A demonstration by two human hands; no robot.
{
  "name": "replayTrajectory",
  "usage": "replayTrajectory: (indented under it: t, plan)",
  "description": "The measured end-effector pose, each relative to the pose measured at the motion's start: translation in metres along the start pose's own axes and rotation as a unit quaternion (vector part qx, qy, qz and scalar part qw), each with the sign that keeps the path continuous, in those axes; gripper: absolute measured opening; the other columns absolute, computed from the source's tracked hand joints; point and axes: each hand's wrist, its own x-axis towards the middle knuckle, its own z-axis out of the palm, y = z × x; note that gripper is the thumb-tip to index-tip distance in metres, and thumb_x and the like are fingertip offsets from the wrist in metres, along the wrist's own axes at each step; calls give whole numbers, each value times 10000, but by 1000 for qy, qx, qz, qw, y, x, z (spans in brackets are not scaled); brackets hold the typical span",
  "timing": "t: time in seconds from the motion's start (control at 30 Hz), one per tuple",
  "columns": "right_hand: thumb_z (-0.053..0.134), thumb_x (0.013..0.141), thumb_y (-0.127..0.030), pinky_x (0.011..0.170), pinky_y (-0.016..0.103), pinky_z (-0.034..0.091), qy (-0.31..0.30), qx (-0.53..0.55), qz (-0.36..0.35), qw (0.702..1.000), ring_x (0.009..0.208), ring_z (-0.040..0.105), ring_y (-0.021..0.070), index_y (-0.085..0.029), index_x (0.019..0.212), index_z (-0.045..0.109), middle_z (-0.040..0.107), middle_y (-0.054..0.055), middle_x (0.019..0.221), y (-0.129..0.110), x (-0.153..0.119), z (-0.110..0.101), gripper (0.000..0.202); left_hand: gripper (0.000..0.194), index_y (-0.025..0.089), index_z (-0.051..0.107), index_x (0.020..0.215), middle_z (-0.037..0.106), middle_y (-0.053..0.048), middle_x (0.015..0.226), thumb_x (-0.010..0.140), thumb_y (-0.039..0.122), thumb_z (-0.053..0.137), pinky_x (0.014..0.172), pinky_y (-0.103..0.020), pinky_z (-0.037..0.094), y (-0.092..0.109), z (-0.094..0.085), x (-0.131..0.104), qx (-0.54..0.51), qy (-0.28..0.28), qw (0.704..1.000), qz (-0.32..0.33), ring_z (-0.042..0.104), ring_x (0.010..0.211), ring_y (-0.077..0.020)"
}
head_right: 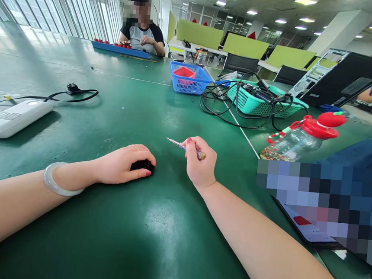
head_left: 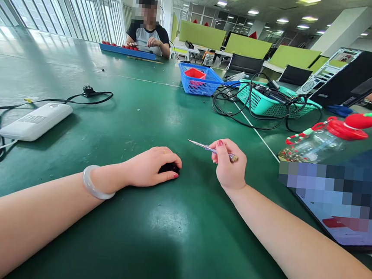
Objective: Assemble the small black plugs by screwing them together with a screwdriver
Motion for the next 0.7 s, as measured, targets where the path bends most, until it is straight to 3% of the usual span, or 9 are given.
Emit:
replayTrajectory:
  t: [0.2, 0.43, 0.53, 0.7]
  plan:
    - [442, 938, -392, 521, 256, 367, -8, -40, -27, 999, 506, 440, 115, -201, 706, 590, 465, -32, 546, 3, 0, 2, 335, 308, 250, 572, 1194, 659, -43, 1092, 895, 296, 517, 987, -365, 420, 7, 3, -5, 11, 6, 1000, 17, 555, 1070, -200]
    - [430, 924, -423, 515, 252, 336, -12, -105, -27, 994, 482, 412, 111, -207, 693, 585, 455, -37, 527, -2, -3, -1, 352, 219, 232, 604, 1059, 623, -47, 1027, 895, 339, 507, 926, -372, 447, 21, 6, -17, 58, 25, 997, -34, 554, 995, -209]
    - [431, 920, -414, 516, 250, 338, -12, -105, -32, 994, 482, 416, 114, -206, 684, 581, 456, -37, 519, -6, -5, -4, 348, 240, 228, 590, 1072, 623, -51, 1044, 921, 365, 462, 924, -384, 450, 33, 4, -46, 75, 25, 995, -60, 552, 981, -208]
    - [444, 912, -365, 525, 245, 356, -23, -101, -46, 994, 488, 442, 115, -206, 698, 596, 485, -37, 523, -9, -7, -4, 306, 275, 284, 572, 1117, 616, -29, 1134, 929, 433, 436, 978, -375, 437, 38, -10, -130, 95, 21, 984, -151, 540, 1083, -218]
